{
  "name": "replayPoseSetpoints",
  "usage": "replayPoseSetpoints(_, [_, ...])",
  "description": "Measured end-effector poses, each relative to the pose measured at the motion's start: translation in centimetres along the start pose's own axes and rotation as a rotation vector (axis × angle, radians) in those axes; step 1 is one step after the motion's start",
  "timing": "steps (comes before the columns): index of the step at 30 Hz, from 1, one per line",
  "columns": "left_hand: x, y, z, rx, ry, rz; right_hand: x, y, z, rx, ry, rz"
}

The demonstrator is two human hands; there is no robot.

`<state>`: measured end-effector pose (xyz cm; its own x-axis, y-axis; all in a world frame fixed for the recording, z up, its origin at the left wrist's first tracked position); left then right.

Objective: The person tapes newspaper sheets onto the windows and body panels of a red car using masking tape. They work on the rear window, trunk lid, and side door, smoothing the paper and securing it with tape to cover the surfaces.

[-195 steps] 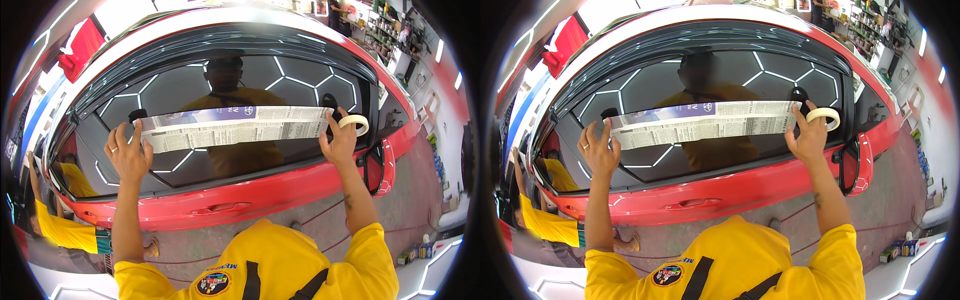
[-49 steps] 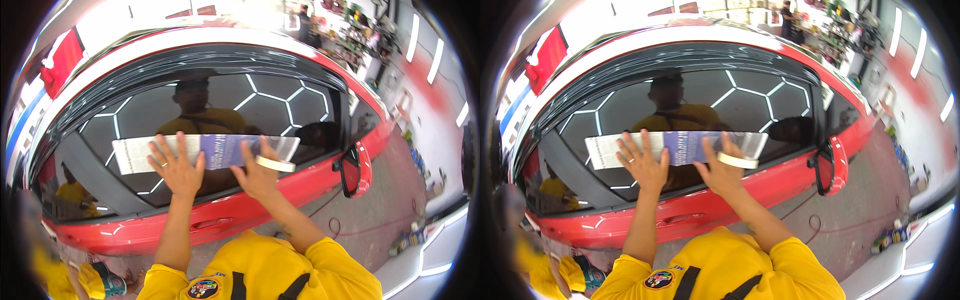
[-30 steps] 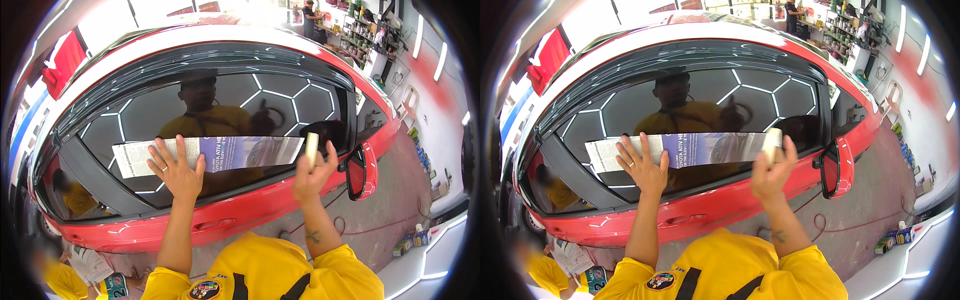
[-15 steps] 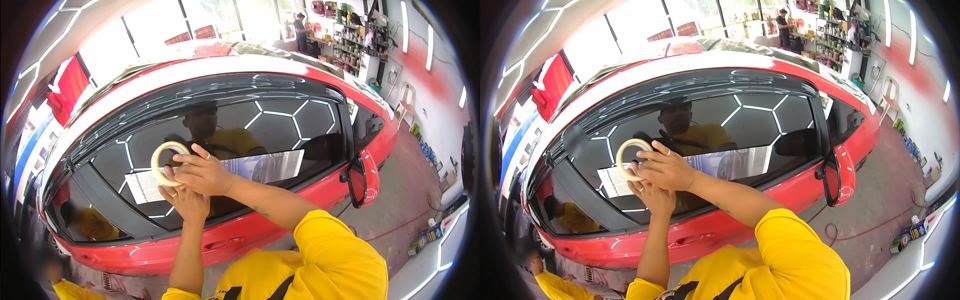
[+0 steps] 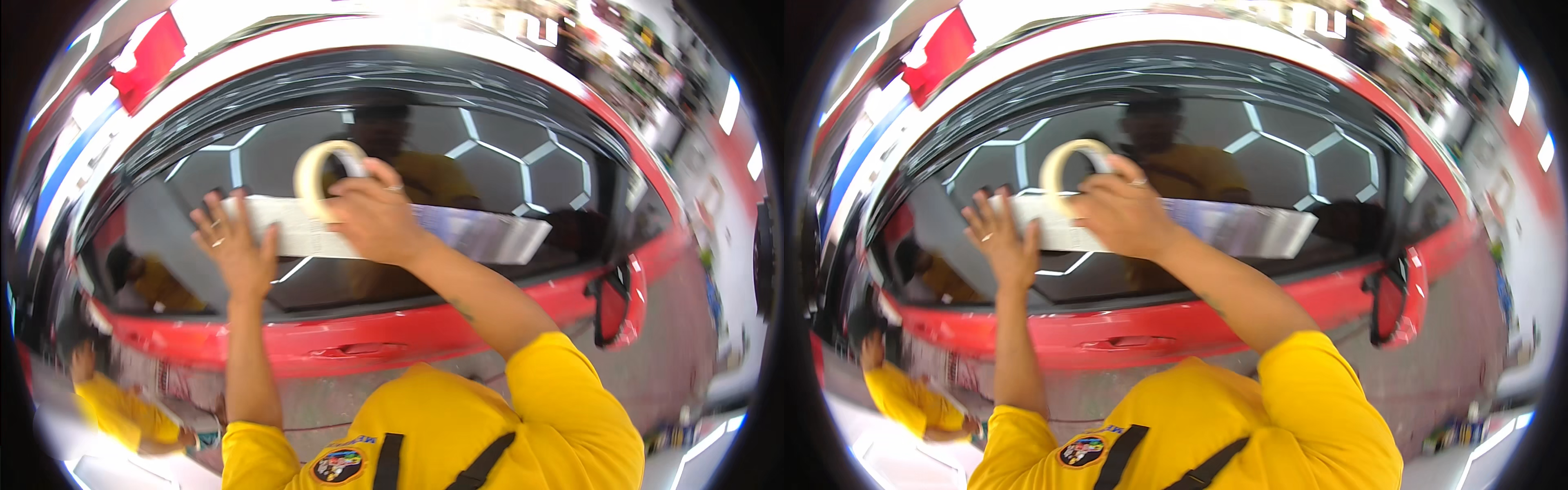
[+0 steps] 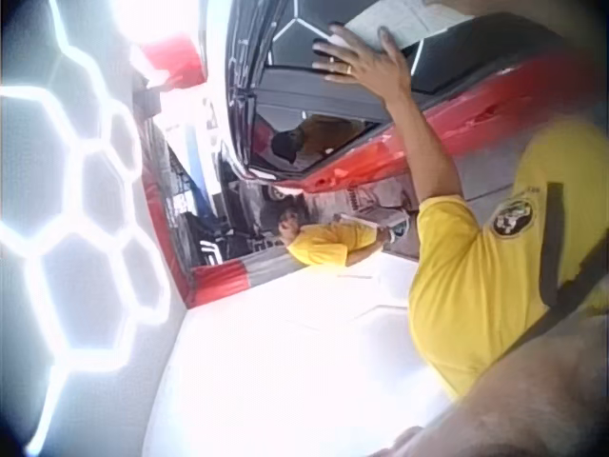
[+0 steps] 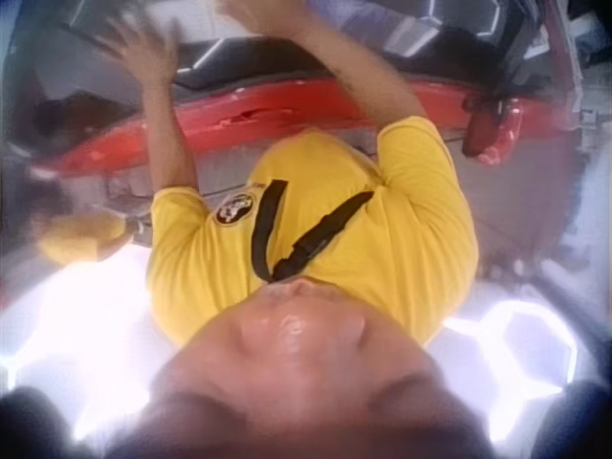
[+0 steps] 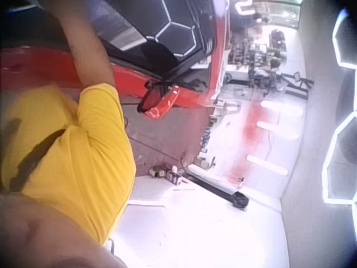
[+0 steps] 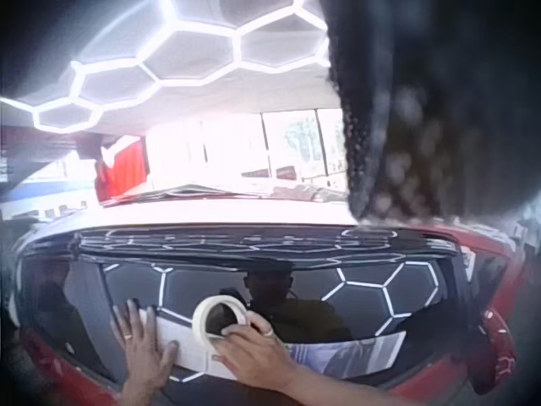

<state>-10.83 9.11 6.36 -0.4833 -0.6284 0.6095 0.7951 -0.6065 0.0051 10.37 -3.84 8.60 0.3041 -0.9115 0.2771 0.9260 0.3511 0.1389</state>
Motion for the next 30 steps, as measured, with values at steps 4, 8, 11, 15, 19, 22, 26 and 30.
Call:
replayPoseSetpoints(4, [7.0,6.1,0.0,-0.018,0.332,-0.464,0.9,0.6,0.0,-0.017,-0.005,-0.002])
replayPoseSetpoints(8, [8.1,9.4,0.0,-0.148,0.312,-0.788,0.1,0.4,-0.5,0.014,-0.006,0.054])
replayPoseSetpoints(11, [7.8,10.3,0.8,-0.171,0.305,-0.797,0.2,0.3,-0.2,0.028,0.01,0.061])
replayPoseSetpoints(15, [8.6,11.5,2.6,-0.224,0.231,-0.785,0.2,0.4,-0.5,0.038,0.0,0.053])
replayPoseSetpoints(19, [8.1,11.7,3.4,-0.258,0.154,-0.812,0.2,0.3,-0.5,0.037,0.004,0.03])
replayPoseSetpoints(22, [7.4,11.3,3.5,-0.23,0.136,-0.835,0.5,-0.1,0.1,0.041,0.008,0.04])
replayPoseSetpoints(26, [7.0,11.4,3.5,-0.246,0.112,-0.847,0.6,-0.1,0.2,0.044,0.012,0.04])
replayPoseSetpoints(30, [6.5,10.9,3.2,-0.16,0.123,-0.952,0.7,-0.1,0.2,0.049,0.009,0.045])
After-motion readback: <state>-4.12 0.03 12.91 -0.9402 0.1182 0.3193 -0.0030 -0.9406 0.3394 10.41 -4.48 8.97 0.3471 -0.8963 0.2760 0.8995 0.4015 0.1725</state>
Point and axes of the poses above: each hand's wrist, its own z-axis towards the middle knuckle, its own x-axis out of the back of the hand, y = z × x, the point moved 9 cm from there along z, towards the middle knuckle, and after that the axes turned 10 degrees about -z, right-handed, at the moved point
